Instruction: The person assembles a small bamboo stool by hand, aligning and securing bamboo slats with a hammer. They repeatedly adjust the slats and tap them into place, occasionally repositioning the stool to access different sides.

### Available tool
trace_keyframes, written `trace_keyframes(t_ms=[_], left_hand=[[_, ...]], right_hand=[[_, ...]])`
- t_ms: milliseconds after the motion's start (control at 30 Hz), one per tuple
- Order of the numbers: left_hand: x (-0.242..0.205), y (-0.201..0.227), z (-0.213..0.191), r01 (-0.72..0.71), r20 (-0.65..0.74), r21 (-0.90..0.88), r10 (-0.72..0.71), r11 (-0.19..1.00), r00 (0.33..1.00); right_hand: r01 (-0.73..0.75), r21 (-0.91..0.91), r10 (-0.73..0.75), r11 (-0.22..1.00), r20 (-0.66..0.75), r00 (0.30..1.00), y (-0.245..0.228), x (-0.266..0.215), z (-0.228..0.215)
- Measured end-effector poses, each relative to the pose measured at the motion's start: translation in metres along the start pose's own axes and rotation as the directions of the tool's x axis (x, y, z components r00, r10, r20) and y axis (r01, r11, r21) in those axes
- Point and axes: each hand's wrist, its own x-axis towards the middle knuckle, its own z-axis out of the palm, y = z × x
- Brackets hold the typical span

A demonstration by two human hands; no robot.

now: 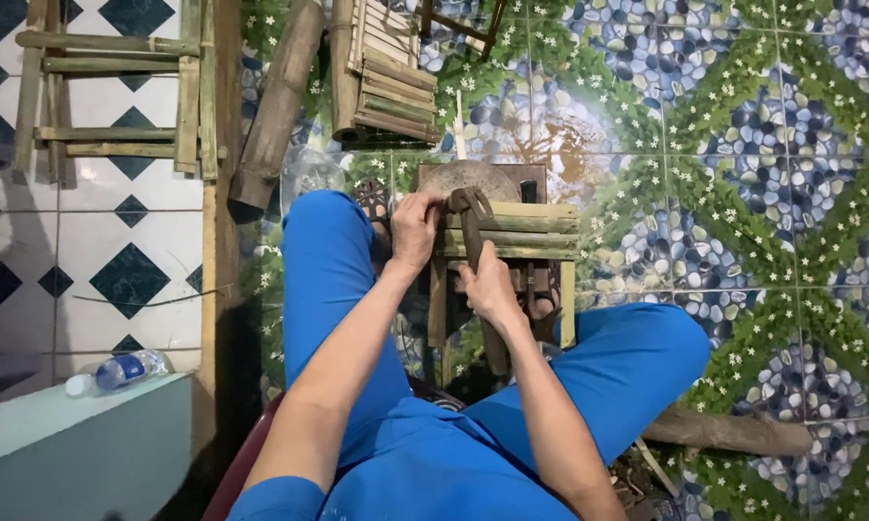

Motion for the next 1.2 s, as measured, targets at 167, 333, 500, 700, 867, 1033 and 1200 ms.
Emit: trace_keyframes(t_ms=[167, 333, 500, 700, 867, 1033, 1200], left_hand=[[-0.002, -0.002, 0.003, 0.079, -0.014, -0.073, -0.080, 0.994, 0.997], [-0.005, -0.005, 0.008, 0.101, -0.019, -0.068, -0.102, 0.993, 0.995], [-0.003, 0.005, 0.002, 0.104, -0.028, -0.055, -0.105, 0.993, 0.994], [-0.001, 0.008, -0.002, 0.062, -0.016, -0.051, -0.062, 0.997, 0.998], [-0.006, -0.003, 0.006, 0.062, -0.002, -0.019, -0.062, 0.998, 0.998], [-0.004, -0.004, 0.005, 0.067, 0.008, 0.029, -0.067, 0.997, 0.998], [-0.001, 0.002, 0.001, 0.056, 0.028, 0.090, -0.059, 0.994, 0.998]], right_hand=[[0.004, -0.006, -0.004, 1.000, -0.002, 1.000, 0.008, 0.007, -0.001], [-0.020, -0.011, 0.020, 1.000, 0.001, 1.000, -0.001, 0.000, -0.002], [-0.012, -0.017, 0.012, 1.000, -0.004, 1.000, -0.003, 0.001, -0.004], [-0.012, -0.021, 0.012, 1.000, 0.002, 1.000, -0.010, -0.006, -0.002], [-0.024, -0.013, 0.024, 1.000, -0.014, 1.000, -0.004, -0.003, -0.001], [-0.020, -0.010, 0.020, 1.000, -0.026, 0.999, 0.000, 0.002, 0.000], [-0.024, -0.003, 0.024, 1.000, -0.032, 0.999, 0.004, 0.004, -0.001]])
